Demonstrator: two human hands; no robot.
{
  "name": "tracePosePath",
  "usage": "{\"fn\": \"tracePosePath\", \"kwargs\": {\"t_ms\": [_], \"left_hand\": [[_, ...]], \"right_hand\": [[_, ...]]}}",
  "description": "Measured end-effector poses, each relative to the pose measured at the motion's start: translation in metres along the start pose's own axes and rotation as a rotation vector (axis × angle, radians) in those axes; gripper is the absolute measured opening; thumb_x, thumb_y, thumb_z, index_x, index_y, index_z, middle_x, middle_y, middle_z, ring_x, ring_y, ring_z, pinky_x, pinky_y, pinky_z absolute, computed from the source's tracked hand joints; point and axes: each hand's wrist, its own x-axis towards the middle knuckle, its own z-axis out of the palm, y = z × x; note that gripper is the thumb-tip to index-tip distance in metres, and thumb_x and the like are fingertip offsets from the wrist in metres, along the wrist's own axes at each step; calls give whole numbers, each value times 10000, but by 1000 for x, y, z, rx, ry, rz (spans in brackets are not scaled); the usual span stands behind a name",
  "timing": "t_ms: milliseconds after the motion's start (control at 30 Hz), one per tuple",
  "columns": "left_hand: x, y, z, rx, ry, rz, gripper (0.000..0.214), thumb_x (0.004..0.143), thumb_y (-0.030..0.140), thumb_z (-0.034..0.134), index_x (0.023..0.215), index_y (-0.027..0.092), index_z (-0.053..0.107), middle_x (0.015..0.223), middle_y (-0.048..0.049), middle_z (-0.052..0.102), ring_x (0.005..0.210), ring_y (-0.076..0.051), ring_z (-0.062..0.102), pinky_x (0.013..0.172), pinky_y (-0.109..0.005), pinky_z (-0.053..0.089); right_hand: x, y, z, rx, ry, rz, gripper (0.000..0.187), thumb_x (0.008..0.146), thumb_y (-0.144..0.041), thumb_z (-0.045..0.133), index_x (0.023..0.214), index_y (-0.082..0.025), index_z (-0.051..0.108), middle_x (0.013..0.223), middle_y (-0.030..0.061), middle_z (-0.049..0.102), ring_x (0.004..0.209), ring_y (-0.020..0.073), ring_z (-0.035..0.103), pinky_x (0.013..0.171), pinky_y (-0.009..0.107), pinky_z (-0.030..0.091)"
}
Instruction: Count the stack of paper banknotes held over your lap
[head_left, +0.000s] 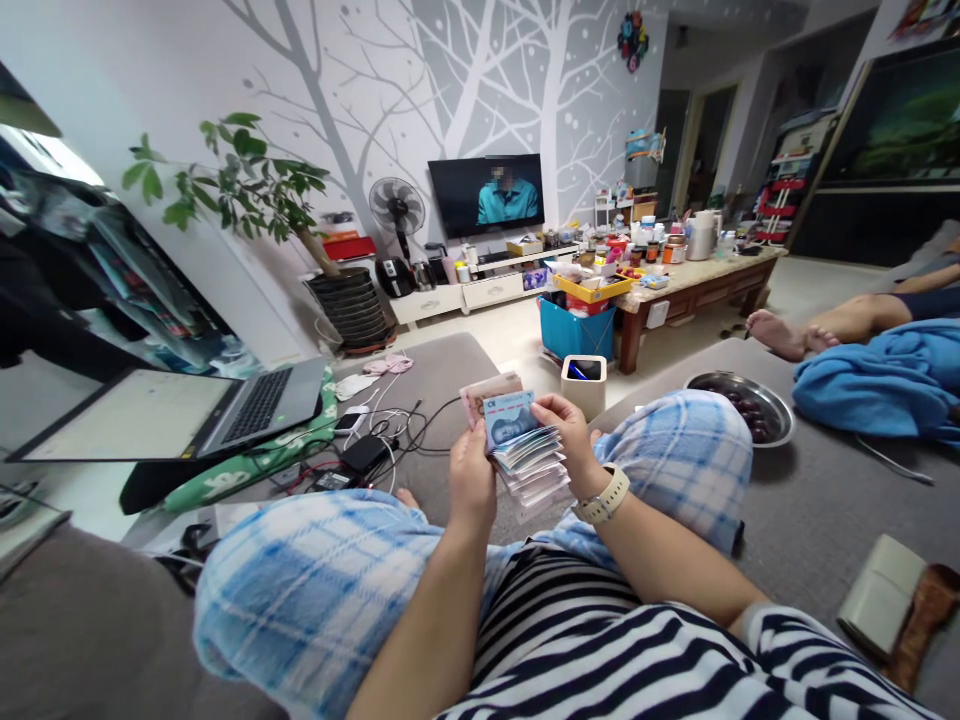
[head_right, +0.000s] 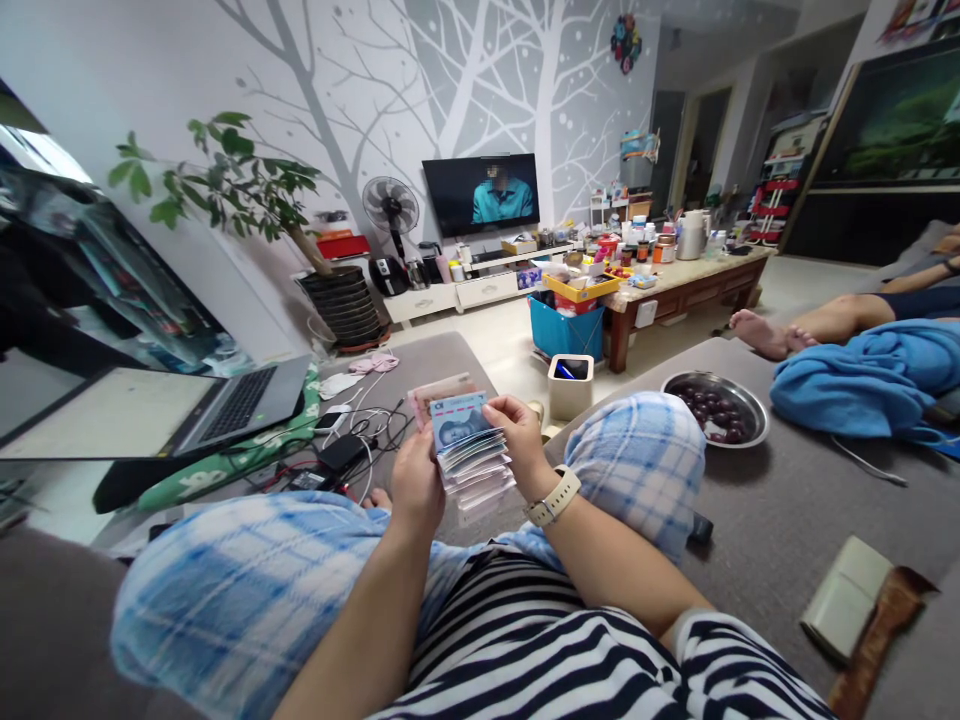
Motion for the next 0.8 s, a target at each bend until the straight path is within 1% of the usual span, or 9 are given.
{"fn": "tracePosePath", "kwargs": {"t_ms": [200,367,500,600,667,733,800], "left_hand": [[4,-2,-2,-10,54,-1,252,673,399,611,609,159,568,540,29,510,493,-96,438,467,-213,331],[7,-5,-4,-40,85,5,250,654,347,645,546,164,513,492,50,459,446,-77,393,447,-205,321],[7,-4,-2,-73,42,-16,239,671,373,634,593,158,567,536,23,547,477,-97,473,483,-218,376],[6,-2,2,-130,44,-18,210,671,358,629,651,150,615,623,-11,632,549,-129,563,549,-240,431],[5,-2,4,-170,32,-24,199,669,344,629,698,147,639,692,-32,669,621,-159,614,616,-268,465],[4,-3,5,-196,-17,-44,206,669,338,629,731,143,652,735,-51,686,680,-188,640,671,-301,483],[3,-4,5,-211,-71,-64,228,669,336,633,774,135,659,757,-64,692,718,-206,651,702,-325,488]], "right_hand": [[-6,-6,4,-17,19,-27,162,655,-304,678,711,-169,607,582,-36,530,530,92,439,518,226,333],[-7,-7,5,40,12,-31,172,643,-301,689,728,-174,612,573,-41,535,519,87,446,505,218,337],[-5,-7,5,48,20,-10,195,638,-330,690,696,-168,600,553,-39,532,487,79,432,475,214,323],[-3,-6,4,34,3,22,237,690,-397,634,699,-163,599,512,-23,545,445,79,417,444,218,296],[-1,-5,3,22,-8,50,270,712,-428,605,699,-158,595,474,-18,543,403,69,380,422,217,268],[0,-5,2,19,0,73,271,696,-424,627,673,-159,575,450,-30,526,378,55,343,410,210,248],[1,-6,2,22,25,87,268,658,-401,670,642,-163,548,451,-45,511,382,52,349,413,204,256]]}}
